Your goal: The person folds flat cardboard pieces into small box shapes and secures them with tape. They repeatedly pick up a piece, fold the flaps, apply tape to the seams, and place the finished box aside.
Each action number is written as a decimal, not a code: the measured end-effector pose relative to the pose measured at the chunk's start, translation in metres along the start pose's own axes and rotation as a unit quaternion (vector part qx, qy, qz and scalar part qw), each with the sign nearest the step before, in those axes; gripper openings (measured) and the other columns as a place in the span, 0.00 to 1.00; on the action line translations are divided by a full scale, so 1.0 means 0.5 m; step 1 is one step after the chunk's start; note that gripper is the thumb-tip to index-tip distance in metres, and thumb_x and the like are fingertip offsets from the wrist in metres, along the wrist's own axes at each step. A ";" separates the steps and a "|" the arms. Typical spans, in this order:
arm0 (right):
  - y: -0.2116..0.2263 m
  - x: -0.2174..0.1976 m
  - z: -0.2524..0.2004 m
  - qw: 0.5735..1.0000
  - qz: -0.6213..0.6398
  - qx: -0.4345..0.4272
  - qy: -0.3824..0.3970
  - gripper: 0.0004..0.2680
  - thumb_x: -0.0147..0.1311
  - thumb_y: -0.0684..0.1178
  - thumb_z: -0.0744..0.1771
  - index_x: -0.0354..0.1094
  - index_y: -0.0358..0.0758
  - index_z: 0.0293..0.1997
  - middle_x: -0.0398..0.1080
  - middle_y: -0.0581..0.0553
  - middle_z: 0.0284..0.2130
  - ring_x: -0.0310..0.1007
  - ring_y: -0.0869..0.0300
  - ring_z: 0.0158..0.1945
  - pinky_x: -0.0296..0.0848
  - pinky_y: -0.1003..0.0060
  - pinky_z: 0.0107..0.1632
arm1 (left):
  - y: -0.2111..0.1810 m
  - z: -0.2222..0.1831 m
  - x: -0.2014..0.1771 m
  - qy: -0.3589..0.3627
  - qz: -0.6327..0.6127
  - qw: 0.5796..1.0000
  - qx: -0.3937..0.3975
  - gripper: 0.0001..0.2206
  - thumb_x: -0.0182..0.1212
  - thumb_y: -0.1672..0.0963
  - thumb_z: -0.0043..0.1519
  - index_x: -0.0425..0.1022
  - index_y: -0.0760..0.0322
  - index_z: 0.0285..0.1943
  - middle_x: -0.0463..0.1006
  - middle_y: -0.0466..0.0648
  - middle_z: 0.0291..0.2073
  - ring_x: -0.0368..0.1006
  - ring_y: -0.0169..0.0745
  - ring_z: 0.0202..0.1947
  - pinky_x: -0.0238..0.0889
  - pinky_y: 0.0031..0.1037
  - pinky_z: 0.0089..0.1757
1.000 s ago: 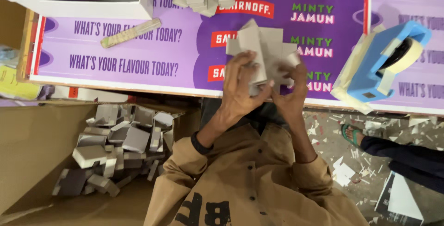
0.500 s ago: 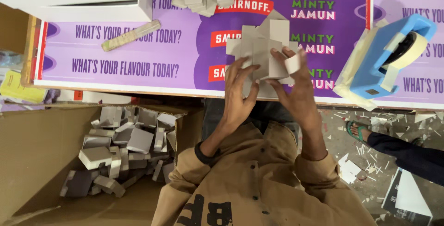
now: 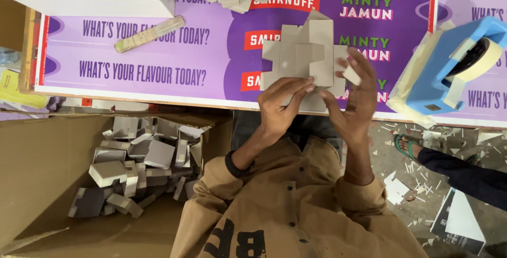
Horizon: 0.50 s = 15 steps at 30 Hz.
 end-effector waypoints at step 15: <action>-0.010 0.037 -0.024 0.963 0.064 0.254 -0.068 0.27 0.61 0.37 0.70 0.48 0.28 0.78 0.80 0.41 0.35 0.80 0.63 0.36 0.68 0.73 0.41 | 0.013 0.019 0.012 0.196 0.059 0.954 0.220 0.17 0.58 0.52 0.69 0.66 0.67 0.60 0.68 0.54 0.67 0.63 0.56 0.70 0.63 0.48 0.63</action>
Point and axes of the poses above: each hand's wrist, its own z-axis towards the middle knuckle, its own x-axis out of the palm, y = z × x, the point moved 8 cm from there along z, towards the middle knuckle
